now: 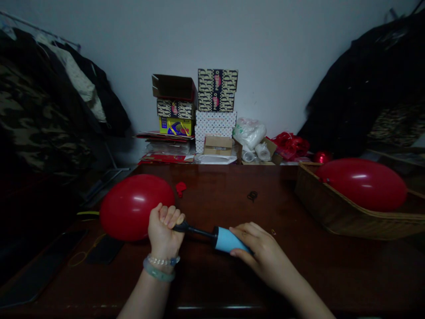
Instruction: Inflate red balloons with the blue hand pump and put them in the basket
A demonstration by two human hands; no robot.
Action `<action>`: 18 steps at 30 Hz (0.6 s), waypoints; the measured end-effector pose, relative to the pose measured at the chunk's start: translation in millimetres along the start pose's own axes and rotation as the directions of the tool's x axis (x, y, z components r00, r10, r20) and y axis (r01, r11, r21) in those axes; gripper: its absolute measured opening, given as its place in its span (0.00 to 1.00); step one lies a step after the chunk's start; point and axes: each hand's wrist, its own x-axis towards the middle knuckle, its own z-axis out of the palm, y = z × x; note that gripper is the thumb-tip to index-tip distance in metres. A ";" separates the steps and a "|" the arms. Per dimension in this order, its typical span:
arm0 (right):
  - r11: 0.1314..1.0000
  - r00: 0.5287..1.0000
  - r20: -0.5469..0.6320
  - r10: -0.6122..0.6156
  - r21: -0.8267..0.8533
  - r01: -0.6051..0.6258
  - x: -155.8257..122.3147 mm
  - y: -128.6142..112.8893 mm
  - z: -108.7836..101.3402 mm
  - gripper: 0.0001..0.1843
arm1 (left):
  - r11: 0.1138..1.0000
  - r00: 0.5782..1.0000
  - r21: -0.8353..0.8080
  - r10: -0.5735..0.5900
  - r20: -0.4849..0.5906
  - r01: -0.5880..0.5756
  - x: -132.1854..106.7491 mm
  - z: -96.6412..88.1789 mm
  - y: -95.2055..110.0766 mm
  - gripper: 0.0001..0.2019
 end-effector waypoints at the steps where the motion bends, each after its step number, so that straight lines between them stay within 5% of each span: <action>1: 1.000 1.000 -0.013 -0.003 0.007 0.003 0.3 -2.6 3.6 0.21 | 1.000 1.000 0.003 -0.014 -0.003 0.014 -2.1 1.0 -4.3 0.21; 9: 0.998 0.996 -0.087 -0.035 0.052 0.040 1.8 -10.1 21.8 0.23 | 0.998 0.999 0.041 -0.051 0.016 0.050 -10.1 3.9 -20.6 0.22; 18: 0.998 1.000 0.014 0.021 0.052 -0.021 -0.8 4.9 -4.0 0.22 | 0.998 0.998 0.024 0.061 0.034 -0.062 6.5 -1.9 21.0 0.21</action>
